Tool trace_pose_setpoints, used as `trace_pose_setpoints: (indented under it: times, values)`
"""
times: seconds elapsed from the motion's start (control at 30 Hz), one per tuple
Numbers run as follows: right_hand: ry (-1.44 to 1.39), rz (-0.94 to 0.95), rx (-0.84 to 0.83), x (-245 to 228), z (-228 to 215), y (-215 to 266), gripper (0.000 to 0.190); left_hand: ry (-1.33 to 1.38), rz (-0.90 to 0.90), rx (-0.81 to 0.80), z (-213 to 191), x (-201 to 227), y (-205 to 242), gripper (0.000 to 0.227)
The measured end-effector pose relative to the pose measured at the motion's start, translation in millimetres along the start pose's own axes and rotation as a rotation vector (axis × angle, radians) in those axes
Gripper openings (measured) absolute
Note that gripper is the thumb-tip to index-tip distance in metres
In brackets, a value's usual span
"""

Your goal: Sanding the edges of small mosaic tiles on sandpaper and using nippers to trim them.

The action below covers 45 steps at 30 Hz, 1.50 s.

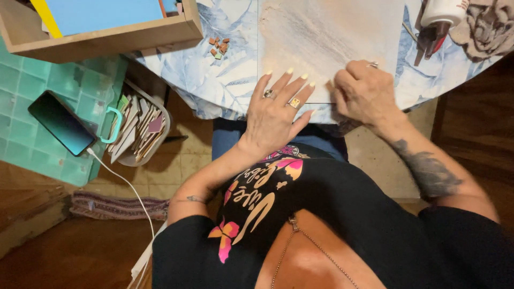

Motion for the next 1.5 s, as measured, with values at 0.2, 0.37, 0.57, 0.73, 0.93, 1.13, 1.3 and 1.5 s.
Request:
trace_pose_setpoints:
  times: [0.2, 0.37, 0.57, 0.73, 0.93, 1.13, 1.3, 1.5]
  values:
    - [0.249, -0.153, -0.065, -5, 25, -40, 0.017, -0.117, 0.044, -0.305, 1, -10, 10, 0.046]
    - [0.309, -0.243, -0.032, -21, 51, -127, 0.029, -0.175, 0.072, -0.366, -2, -5, 8, 0.048]
    - [0.154, -0.325, -0.115, -10, 23, -60, 0.025, -0.189, 0.085, -0.393, 1, -11, 10, 0.053]
    - [0.313, -0.207, -0.167, -4, 3, -3, 0.017, -0.193, 0.126, -0.42, 0, -11, 10, 0.057]
    - [0.44, -0.38, -0.001, -17, 66, -127, 0.025, -0.204, 0.116, -0.429, 2, -10, 11, 0.058]
    - [0.307, -0.502, -0.121, -12, 30, -77, 0.027, -0.258, 0.133, -0.437, 4, -11, 11, 0.062]
    - [0.109, -0.369, -0.282, 21, 0, 13, 0.011, -0.073, 0.097, -0.247, 5, -11, 11, 0.057]
    - [-0.511, 0.166, -0.066, -1, -2, -12, 0.023, 0.119, -0.079, 0.009, 3, -7, -7, 0.037]
Point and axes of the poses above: each hand's wrist, its own y-axis away from the middle knuckle, its own z-axis out of the palm, x = y × z, the point moved 5 cm from there along -y, towards the middle knuckle, and after that the axes turned 2 degrees about z, right-handed, at the moved point
